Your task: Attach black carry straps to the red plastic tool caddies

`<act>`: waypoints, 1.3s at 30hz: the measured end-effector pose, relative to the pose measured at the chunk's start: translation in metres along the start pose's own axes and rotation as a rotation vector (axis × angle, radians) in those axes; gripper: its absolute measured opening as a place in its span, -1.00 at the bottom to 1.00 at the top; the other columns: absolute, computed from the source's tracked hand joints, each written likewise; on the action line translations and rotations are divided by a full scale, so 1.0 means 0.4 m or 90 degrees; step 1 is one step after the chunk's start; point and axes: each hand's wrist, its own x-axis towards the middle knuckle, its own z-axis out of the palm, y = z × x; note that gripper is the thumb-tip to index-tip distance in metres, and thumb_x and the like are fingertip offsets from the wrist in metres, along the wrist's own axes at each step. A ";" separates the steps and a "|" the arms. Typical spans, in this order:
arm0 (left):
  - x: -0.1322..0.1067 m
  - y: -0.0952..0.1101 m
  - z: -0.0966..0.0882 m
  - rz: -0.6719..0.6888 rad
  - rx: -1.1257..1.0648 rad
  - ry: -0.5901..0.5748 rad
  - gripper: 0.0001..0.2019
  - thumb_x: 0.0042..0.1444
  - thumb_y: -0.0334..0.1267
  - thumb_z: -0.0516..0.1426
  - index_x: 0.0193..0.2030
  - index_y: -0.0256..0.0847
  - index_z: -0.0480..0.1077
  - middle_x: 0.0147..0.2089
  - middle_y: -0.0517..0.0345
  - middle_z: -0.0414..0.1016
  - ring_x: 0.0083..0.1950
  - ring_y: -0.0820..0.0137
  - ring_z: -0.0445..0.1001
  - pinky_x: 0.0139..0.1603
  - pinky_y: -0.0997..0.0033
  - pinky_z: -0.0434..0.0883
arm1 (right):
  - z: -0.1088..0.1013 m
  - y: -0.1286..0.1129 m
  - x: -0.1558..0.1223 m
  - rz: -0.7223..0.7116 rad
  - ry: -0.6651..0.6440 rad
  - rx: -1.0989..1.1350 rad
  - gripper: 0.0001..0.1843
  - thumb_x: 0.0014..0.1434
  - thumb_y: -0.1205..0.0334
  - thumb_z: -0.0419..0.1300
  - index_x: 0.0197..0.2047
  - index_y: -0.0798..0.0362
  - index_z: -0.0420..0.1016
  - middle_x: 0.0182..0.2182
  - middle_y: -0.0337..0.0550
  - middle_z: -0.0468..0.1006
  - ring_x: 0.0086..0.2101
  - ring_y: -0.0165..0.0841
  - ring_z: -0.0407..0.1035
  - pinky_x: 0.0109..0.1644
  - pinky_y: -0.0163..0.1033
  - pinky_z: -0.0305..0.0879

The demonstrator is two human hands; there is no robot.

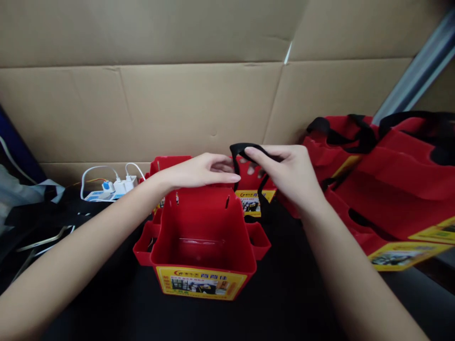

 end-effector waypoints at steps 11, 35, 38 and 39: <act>0.130 0.001 0.061 0.031 -0.078 -0.034 -0.76 0.04 -0.36 0.11 -0.14 -0.40 0.37 -0.10 -0.08 0.45 -0.06 0.35 0.39 0.05 0.25 0.25 | -0.042 0.039 0.015 0.064 0.050 0.103 -0.78 0.02 0.05 0.21 -0.40 0.00 0.58 -0.51 -0.17 0.56 -0.53 -0.37 0.40 -0.48 -0.27 0.31; 0.114 0.048 0.023 0.160 0.455 0.052 -0.85 0.02 -0.22 0.14 -0.40 -0.26 0.46 -0.53 0.22 0.36 -0.50 0.53 0.22 -0.45 0.48 0.10 | -0.087 0.078 0.011 -0.077 -0.254 -0.077 -0.30 0.04 0.00 0.18 0.23 -0.02 0.14 -0.04 -0.11 0.47 -0.05 -0.21 0.36 0.00 -0.12 0.31; 0.084 0.052 0.002 0.135 0.542 0.056 -0.85 0.02 -0.21 0.15 -0.39 -0.25 0.47 -0.53 0.19 0.40 -0.51 0.52 0.23 -0.48 0.48 0.08 | -0.101 0.087 0.017 -0.056 -0.260 -0.132 -0.60 0.08 -0.03 0.13 -0.14 0.06 0.53 -0.27 -0.11 0.57 -0.28 -0.24 0.45 -0.24 -0.18 0.36; 0.069 0.045 -0.016 0.100 0.536 0.047 -0.83 0.01 -0.21 0.15 -0.41 -0.27 0.47 -0.56 0.19 0.39 -0.55 0.53 0.23 -0.50 0.48 0.08 | -0.120 0.097 0.020 -0.037 -0.253 -0.168 -0.63 0.07 -0.03 0.13 -0.24 0.07 0.56 -0.32 -0.10 0.57 -0.33 -0.25 0.45 -0.29 -0.19 0.35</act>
